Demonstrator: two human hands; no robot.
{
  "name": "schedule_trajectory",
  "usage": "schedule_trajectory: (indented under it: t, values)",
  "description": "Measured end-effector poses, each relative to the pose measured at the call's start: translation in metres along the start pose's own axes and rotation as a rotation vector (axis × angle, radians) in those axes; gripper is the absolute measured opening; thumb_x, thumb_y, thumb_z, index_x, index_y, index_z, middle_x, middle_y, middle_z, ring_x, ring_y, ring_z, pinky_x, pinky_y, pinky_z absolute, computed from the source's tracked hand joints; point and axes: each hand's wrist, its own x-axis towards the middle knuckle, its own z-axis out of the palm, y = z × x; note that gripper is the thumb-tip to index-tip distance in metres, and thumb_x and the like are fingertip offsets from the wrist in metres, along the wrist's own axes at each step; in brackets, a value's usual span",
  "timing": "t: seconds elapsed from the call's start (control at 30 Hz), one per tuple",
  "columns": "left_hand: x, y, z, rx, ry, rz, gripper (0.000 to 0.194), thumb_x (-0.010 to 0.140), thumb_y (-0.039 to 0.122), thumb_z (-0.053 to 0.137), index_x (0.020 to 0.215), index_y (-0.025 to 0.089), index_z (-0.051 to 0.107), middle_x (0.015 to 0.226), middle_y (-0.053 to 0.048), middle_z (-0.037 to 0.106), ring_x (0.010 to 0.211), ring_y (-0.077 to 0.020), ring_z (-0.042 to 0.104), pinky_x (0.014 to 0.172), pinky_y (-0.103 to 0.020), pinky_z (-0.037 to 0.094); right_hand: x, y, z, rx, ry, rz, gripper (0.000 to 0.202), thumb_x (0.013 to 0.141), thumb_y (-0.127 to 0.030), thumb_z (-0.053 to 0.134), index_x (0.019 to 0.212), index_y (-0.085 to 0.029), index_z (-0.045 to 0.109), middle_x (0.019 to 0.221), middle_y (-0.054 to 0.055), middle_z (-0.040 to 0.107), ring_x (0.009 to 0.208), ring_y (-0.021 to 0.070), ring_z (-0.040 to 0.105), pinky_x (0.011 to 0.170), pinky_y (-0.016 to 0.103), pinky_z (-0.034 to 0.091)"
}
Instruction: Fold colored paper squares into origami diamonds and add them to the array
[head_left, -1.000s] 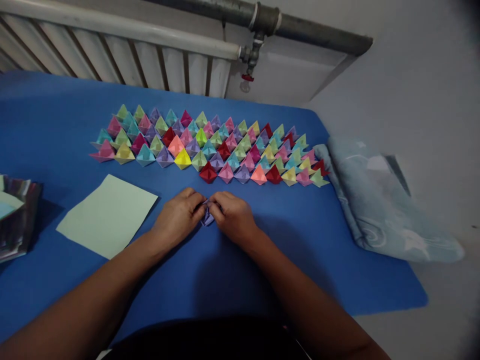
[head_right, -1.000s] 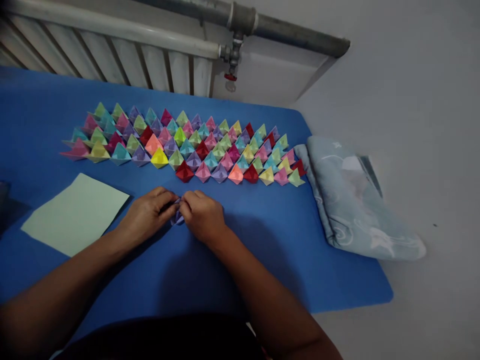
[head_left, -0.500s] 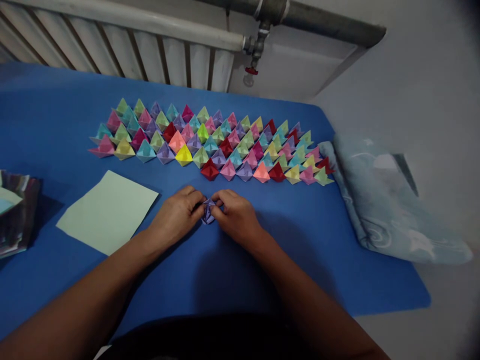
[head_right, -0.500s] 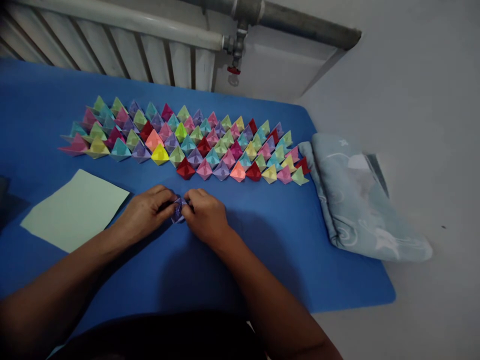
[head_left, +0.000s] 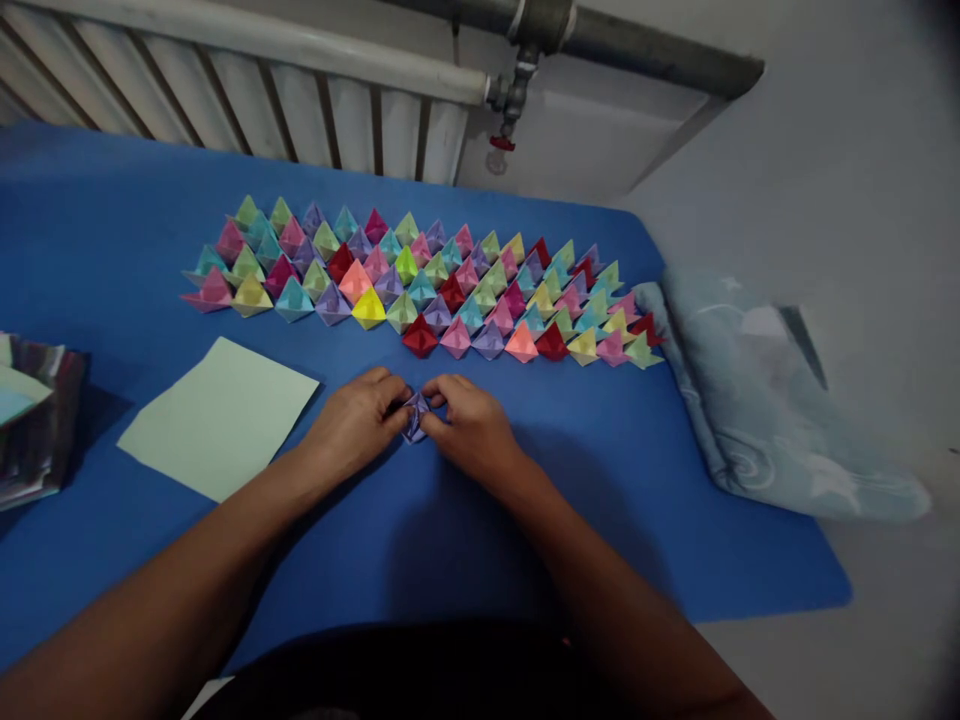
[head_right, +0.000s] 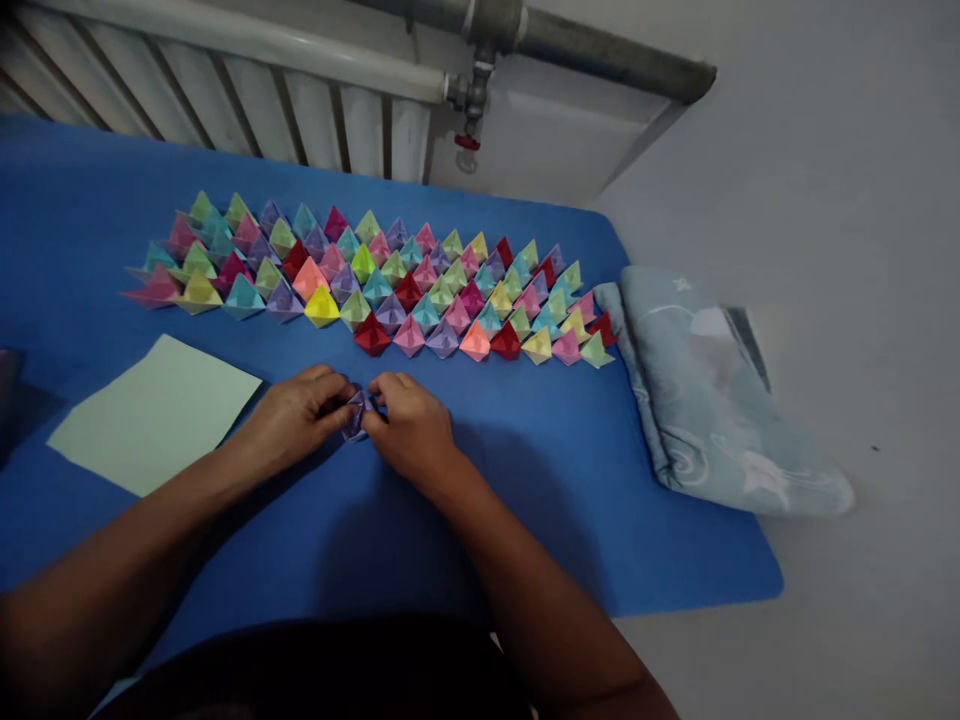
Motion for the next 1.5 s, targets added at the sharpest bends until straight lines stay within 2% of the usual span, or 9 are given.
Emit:
schedule_trajectory:
  t: [0.17, 0.33, 0.43, 0.67, 0.87, 1.0, 1.27, 1.4, 1.5]
  values:
    - [0.001, -0.001, -0.002, -0.021, -0.022, -0.003, 0.008, 0.084, 0.022, 0.057, 0.081, 0.019, 0.063, 0.082, -0.001, 0.058, 0.075, -0.0167, 0.058, 0.068, -0.029, 0.042, 0.0, -0.003, -0.001, -0.033, -0.017, 0.021, 0.013, 0.082, -0.016, 0.062, 0.094, -0.02, 0.064, 0.096, 0.005, 0.068, 0.089, 0.0184, 0.064, 0.078, 0.03, 0.046]
    - [0.001, -0.001, -0.006, -0.088, -0.064, -0.026, 0.01, 0.08, 0.022, 0.061, 0.089, 0.02, 0.066, 0.085, 0.001, 0.059, 0.069, -0.0141, 0.057, 0.065, -0.028, 0.043, 0.0, -0.003, -0.003, 0.007, -0.04, 0.028, 0.019, 0.08, -0.014, 0.062, 0.097, -0.021, 0.063, 0.099, 0.004, 0.068, 0.09, 0.0179, 0.063, 0.08, 0.03, 0.045]
    - [0.001, 0.002, -0.008, -0.078, -0.08, -0.04, 0.008, 0.078, 0.021, 0.061, 0.085, 0.019, 0.065, 0.084, 0.0, 0.059, 0.07, -0.0148, 0.057, 0.066, -0.028, 0.043, 0.0, -0.005, -0.004, 0.007, -0.071, 0.047, 0.02, 0.08, -0.013, 0.061, 0.098, -0.021, 0.063, 0.101, 0.004, 0.067, 0.094, 0.0187, 0.062, 0.082, 0.032, 0.045]
    - [0.004, 0.005, -0.007, -0.063, -0.064, -0.084, 0.011, 0.075, 0.024, 0.061, 0.084, 0.02, 0.066, 0.082, 0.0, 0.06, 0.07, -0.0157, 0.056, 0.066, -0.029, 0.043, 0.003, -0.01, -0.009, 0.029, -0.118, 0.094, 0.024, 0.078, -0.014, 0.064, 0.101, -0.021, 0.065, 0.102, 0.003, 0.066, 0.093, 0.018, 0.062, 0.08, 0.032, 0.044]
    - [0.004, -0.008, -0.013, -0.26, -0.114, -0.072, 0.028, 0.07, 0.033, 0.066, 0.093, 0.019, 0.07, 0.082, 0.0, 0.061, 0.067, -0.0149, 0.057, 0.063, -0.029, 0.047, 0.005, 0.0, -0.013, 0.235, -0.156, 0.108, 0.03, 0.071, -0.012, 0.07, 0.099, -0.02, 0.065, 0.092, -0.001, 0.064, 0.081, 0.0136, 0.057, 0.074, 0.027, 0.044]
    - [0.002, -0.011, -0.015, -0.331, -0.101, -0.061, 0.029, 0.072, 0.034, 0.064, 0.096, 0.018, 0.071, 0.082, -0.001, 0.063, 0.066, -0.0148, 0.058, 0.063, -0.028, 0.048, 0.005, 0.007, -0.012, 0.327, -0.133, 0.095, 0.022, 0.07, -0.01, 0.065, 0.09, -0.019, 0.065, 0.082, -0.003, 0.062, 0.073, 0.0113, 0.053, 0.07, 0.024, 0.043]
    - [-0.001, 0.004, -0.006, -0.064, -0.005, 0.014, 0.014, 0.082, 0.028, 0.057, 0.085, 0.02, 0.068, 0.078, 0.0, 0.066, 0.07, -0.0154, 0.06, 0.065, -0.026, 0.044, 0.003, 0.002, -0.008, 0.092, -0.098, -0.006, 0.005, 0.081, -0.016, 0.06, 0.08, -0.019, 0.063, 0.079, -0.002, 0.06, 0.072, 0.0124, 0.052, 0.067, 0.025, 0.039]
    - [-0.001, 0.008, -0.001, 0.079, 0.002, 0.0, 0.014, 0.085, 0.024, 0.054, 0.08, 0.019, 0.065, 0.08, -0.003, 0.066, 0.073, -0.017, 0.059, 0.066, -0.028, 0.042, 0.003, -0.003, -0.003, -0.105, -0.079, -0.017, 0.011, 0.086, -0.018, 0.055, 0.078, -0.019, 0.061, 0.078, 0.001, 0.06, 0.075, 0.0155, 0.051, 0.07, 0.028, 0.037]
    - [0.0, 0.01, 0.0, 0.129, 0.004, -0.016, 0.014, 0.085, 0.022, 0.052, 0.082, 0.019, 0.065, 0.082, -0.005, 0.066, 0.076, -0.019, 0.06, 0.068, -0.029, 0.043, 0.003, -0.005, 0.0, -0.162, -0.056, -0.02, 0.012, 0.087, -0.018, 0.055, 0.076, -0.02, 0.06, 0.079, 0.002, 0.061, 0.077, 0.0165, 0.052, 0.074, 0.029, 0.038]
